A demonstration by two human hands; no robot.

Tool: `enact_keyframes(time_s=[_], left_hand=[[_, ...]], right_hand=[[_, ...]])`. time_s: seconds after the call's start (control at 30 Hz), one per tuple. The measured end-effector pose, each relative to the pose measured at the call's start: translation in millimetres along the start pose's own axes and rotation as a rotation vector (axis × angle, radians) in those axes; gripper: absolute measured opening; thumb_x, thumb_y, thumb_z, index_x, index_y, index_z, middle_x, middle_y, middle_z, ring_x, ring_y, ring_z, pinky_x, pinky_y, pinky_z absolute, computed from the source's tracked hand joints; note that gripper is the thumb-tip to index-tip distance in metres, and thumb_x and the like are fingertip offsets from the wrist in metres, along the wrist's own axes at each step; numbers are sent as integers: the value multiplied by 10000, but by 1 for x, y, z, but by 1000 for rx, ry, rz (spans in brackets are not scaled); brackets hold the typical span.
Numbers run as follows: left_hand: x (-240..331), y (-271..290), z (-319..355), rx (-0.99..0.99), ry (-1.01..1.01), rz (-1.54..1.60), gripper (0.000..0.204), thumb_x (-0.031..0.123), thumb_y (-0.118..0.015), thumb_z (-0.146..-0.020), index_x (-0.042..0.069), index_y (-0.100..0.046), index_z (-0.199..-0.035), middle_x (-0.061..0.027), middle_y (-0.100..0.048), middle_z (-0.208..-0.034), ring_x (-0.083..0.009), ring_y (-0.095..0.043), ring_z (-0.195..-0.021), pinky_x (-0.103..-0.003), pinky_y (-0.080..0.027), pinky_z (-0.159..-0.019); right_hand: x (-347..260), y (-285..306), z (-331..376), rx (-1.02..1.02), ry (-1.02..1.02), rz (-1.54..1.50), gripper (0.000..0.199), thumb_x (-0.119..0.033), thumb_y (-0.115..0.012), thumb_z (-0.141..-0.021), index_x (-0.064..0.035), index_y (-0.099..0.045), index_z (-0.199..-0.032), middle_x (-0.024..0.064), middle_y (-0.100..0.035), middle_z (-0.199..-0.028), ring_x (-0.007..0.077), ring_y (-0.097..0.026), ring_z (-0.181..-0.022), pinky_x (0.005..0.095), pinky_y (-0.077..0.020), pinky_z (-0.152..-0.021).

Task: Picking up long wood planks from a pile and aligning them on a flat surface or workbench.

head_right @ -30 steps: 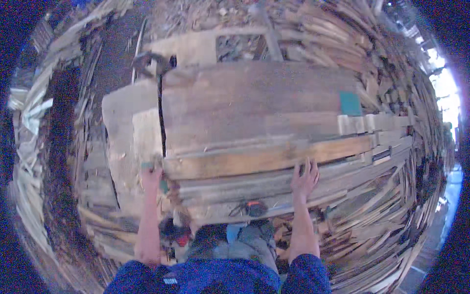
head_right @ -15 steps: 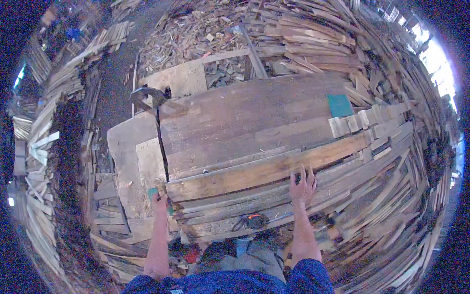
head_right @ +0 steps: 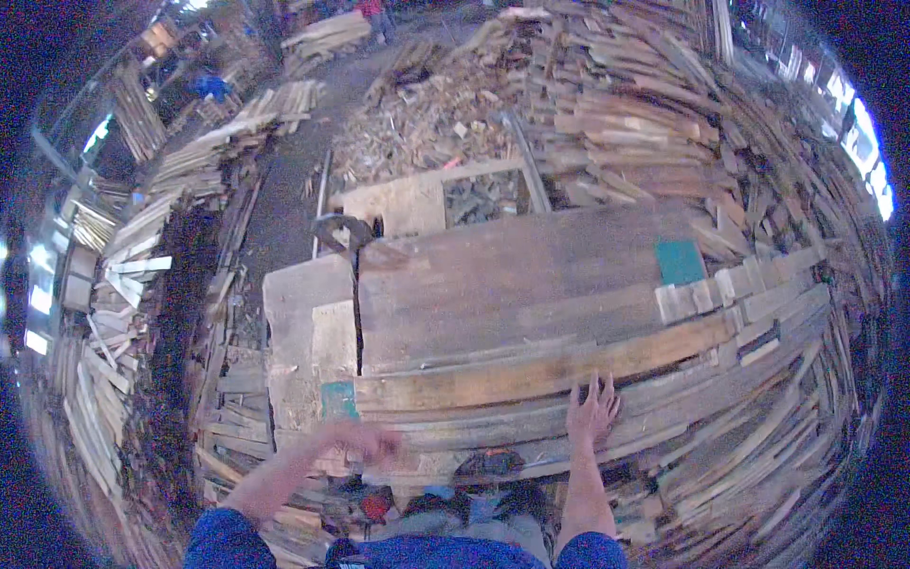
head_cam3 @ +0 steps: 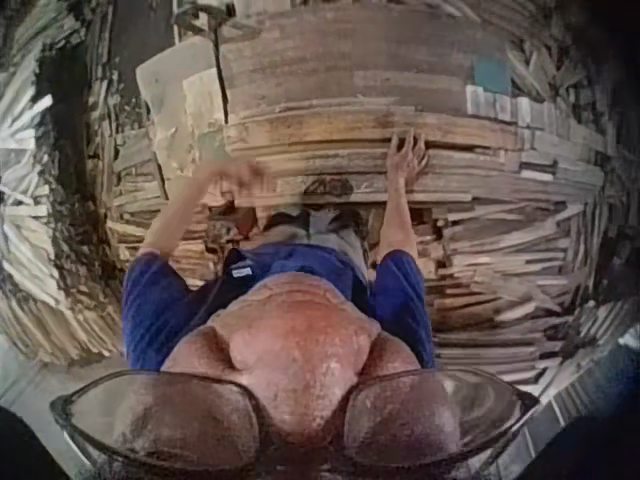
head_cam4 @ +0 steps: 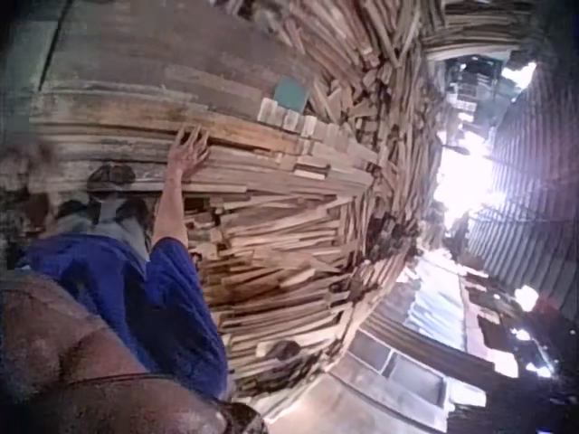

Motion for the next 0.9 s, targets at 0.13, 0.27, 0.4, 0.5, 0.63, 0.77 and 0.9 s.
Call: enact_keyframes(time_s=[0.13,0.27,0.4,0.5,0.63,0.77,0.9], left_hand=[[50,252,148,1512,-515,1139,268,193,-592,-943,28,-593,-1155,-101,-628,-1082,-190,-629,-967,-312,-496,-856],[106,285,257,1818,-1175,1113,260,125,-626,-929,-1,-587,-1152,-82,-651,-1023,-177,-633,-958,-301,-511,-838],[173,191,188,1206,-909,510,315,99,-590,-888,-18,-566,-1180,-129,-624,-1106,-191,-627,-983,-303,-508,-839],[183,56,77,667,-573,611,389,173,-638,-885,20,-576,-1237,-61,-619,-1091,-163,-592,-997,-318,-494,-853],[145,-117,43,335,-349,676,441,331,-613,-958,58,-562,-1301,-112,-672,-1089,-181,-625,-1000,-353,-503,-886],[85,-207,85,509,-219,1034,417,333,-598,-965,36,-598,-1259,-141,-680,-1105,-205,-639,-1011,-352,-506,-891],[39,-264,132,501,327,1165,420,347,-605,-960,20,-621,-1224,-151,-690,-1088,-212,-658,-1001,-344,-506,-900]], right_hand=[[3,5,0,-58,-7,-48,557,-371,-631,-899,-164,-499,-1400,140,-372,-1512,313,-370,-1375,525,-227,-1156],[14,-2,-1,-162,-59,-61,601,-408,-633,-886,-140,-491,-1405,168,-366,-1511,347,-338,-1389,540,-209,-1156],[11,-18,-22,-221,8,-71,645,-434,-638,-869,-115,-482,-1408,188,-361,-1508,375,-315,-1396,552,-218,-1145],[8,-24,-60,-229,135,-42,665,-452,-634,-864,-102,-478,-1408,193,-375,-1496,387,-316,-1392,557,-237,-1133],[7,-26,-123,-340,342,47,691,-497,-610,-865,-88,-481,-1406,193,-443,-1445,395,-358,-1366,562,-272,-1111],[15,-41,-147,-619,502,252,682,-587,-569,-852,-77,-587,-1304,199,-575,-1311,373,-497,-1263,552,-329,-1077],[10,-33,-153,-503,617,174,663,-625,-563,-845,-41,-660,-1142,204,-650,-1164,387,-588,-1120,515,-423,-985]])
Point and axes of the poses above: each hand's wrist, its own z-axis away from the middle knuckle, its own y-axis out of the back of the hand, x = y × z, the point moved 7 cm from there along -z, towards the middle knuckle
